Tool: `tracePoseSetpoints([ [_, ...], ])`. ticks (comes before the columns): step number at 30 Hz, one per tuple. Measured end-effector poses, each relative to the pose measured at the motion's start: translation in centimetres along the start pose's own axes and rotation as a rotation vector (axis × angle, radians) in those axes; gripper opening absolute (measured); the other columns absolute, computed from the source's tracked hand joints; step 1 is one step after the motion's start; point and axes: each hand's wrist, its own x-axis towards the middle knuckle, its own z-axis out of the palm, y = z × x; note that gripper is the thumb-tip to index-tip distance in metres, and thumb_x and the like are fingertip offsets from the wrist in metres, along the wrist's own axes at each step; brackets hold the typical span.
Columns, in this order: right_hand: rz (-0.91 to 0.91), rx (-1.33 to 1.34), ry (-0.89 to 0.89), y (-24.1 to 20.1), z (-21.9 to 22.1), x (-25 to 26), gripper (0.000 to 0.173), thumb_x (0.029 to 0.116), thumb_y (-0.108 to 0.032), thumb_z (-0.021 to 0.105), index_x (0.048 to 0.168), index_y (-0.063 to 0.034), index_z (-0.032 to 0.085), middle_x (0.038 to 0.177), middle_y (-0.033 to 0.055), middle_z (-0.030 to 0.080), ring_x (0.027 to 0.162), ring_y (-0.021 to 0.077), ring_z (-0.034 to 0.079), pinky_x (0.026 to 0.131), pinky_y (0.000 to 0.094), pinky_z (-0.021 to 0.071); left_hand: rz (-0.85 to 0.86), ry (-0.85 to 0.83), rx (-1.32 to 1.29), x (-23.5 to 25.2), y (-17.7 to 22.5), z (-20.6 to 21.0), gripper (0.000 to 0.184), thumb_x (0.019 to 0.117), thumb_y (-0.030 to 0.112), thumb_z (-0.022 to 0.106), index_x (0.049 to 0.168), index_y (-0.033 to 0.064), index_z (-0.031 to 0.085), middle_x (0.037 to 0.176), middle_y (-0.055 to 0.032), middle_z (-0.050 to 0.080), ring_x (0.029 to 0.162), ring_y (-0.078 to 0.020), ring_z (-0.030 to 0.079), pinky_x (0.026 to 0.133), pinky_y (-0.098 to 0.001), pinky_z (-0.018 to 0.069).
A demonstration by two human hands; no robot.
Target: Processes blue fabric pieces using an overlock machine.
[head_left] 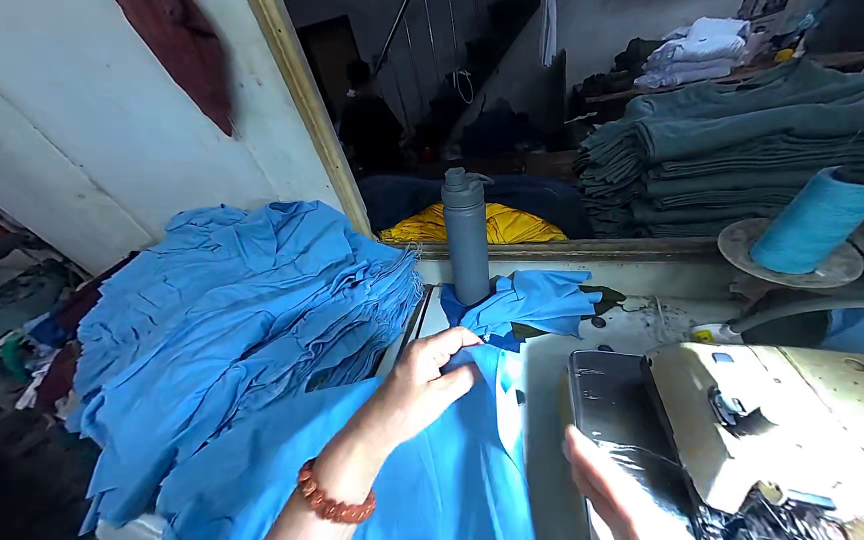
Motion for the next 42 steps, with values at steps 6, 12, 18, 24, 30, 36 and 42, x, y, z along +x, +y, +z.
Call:
tracePoseSetpoints([
  [6,0.499,0.582,-0.147,0.5,1.8,4.2,0.008,0.0948,-0.006,0.068,0.101,-0.0096,0.071,0.083,-0.0103,0.072,0.075,-0.0021,0.066,0.071,0.0199,0.0552,0.035,0.102,-0.086,-2.3,3.8,-0.6,0.020,0.0802,-0.005,0.066,0.096,0.0071,0.071,0.083,0.0014,0.074,0.078,-0.0053,0.071,0.072,-0.0204,0.0608],
  [12,0.515,0.852,-0.070,-0.6,2.3,6.6,0.011,0.0889,-0.003,0.073,0.095,-0.0119,0.071,0.083,-0.0030,0.074,0.076,0.0041,0.070,0.072,0.0241,0.0601,-0.008,0.114,-0.218,-3.0,4.6,-0.2,0.023,0.0778,-0.008,0.068,0.096,0.0051,0.069,0.086,0.0002,0.074,0.082,-0.0056,0.071,0.077,-0.0213,0.0608],
  [18,0.618,1.018,0.006,-1.9,1.9,8.4,0.007,0.0935,-0.001,0.066,0.091,-0.0043,0.072,0.082,0.0067,0.073,0.073,0.0112,0.072,0.070,0.0285,0.0622,0.032,0.011,-0.381,-3.1,2.9,-0.5,0.012,0.0836,0.010,0.069,0.095,0.0140,0.073,0.088,0.0014,0.071,0.085,-0.0035,0.067,0.078,-0.0194,0.0565],
  [24,0.586,0.828,0.205,-2.4,2.1,9.1,0.014,0.0930,0.006,0.061,0.085,-0.0026,0.069,0.077,0.0066,0.072,0.069,0.0115,0.071,0.064,0.0266,0.0611,0.129,0.043,-0.315,-3.0,2.9,-0.3,0.008,0.0841,0.011,0.070,0.091,0.0141,0.072,0.097,0.0042,0.072,0.095,-0.0027,0.068,0.084,-0.0184,0.0568],
  [30,0.308,0.557,0.239,0.6,1.9,9.3,0.010,0.0919,-0.002,0.064,0.085,-0.0074,0.068,0.076,0.0020,0.069,0.071,0.0077,0.069,0.069,0.0226,0.0591,0.229,0.046,-0.059,-2.9,3.1,-1.2,0.010,0.0819,0.008,0.065,0.091,0.0127,0.067,0.090,0.0024,0.073,0.093,-0.0062,0.069,0.090,-0.0228,0.0553],
  [36,0.300,0.415,0.258,0.5,0.9,10.5,0.011,0.0865,-0.002,0.070,0.080,-0.0102,0.069,0.067,0.0003,0.067,0.060,0.0050,0.064,0.058,0.0177,0.0546,0.231,0.002,0.060,-2.7,4.0,-1.7,0.014,0.0810,0.003,0.065,0.092,0.0124,0.068,0.089,0.0047,0.070,0.092,-0.0035,0.067,0.087,-0.0195,0.0552],
  [42,0.443,0.671,0.289,-0.6,0.1,11.6,0.019,0.0926,0.012,0.058,0.096,-0.0017,0.071,0.066,0.0089,0.069,0.055,0.0118,0.067,0.056,0.0238,0.0595,0.217,0.133,0.175,-2.8,3.6,-0.6,0.028,0.0834,0.008,0.072,0.111,0.0129,0.073,0.095,0.0068,0.073,0.091,-0.0039,0.069,0.084,-0.0212,0.0591],
])
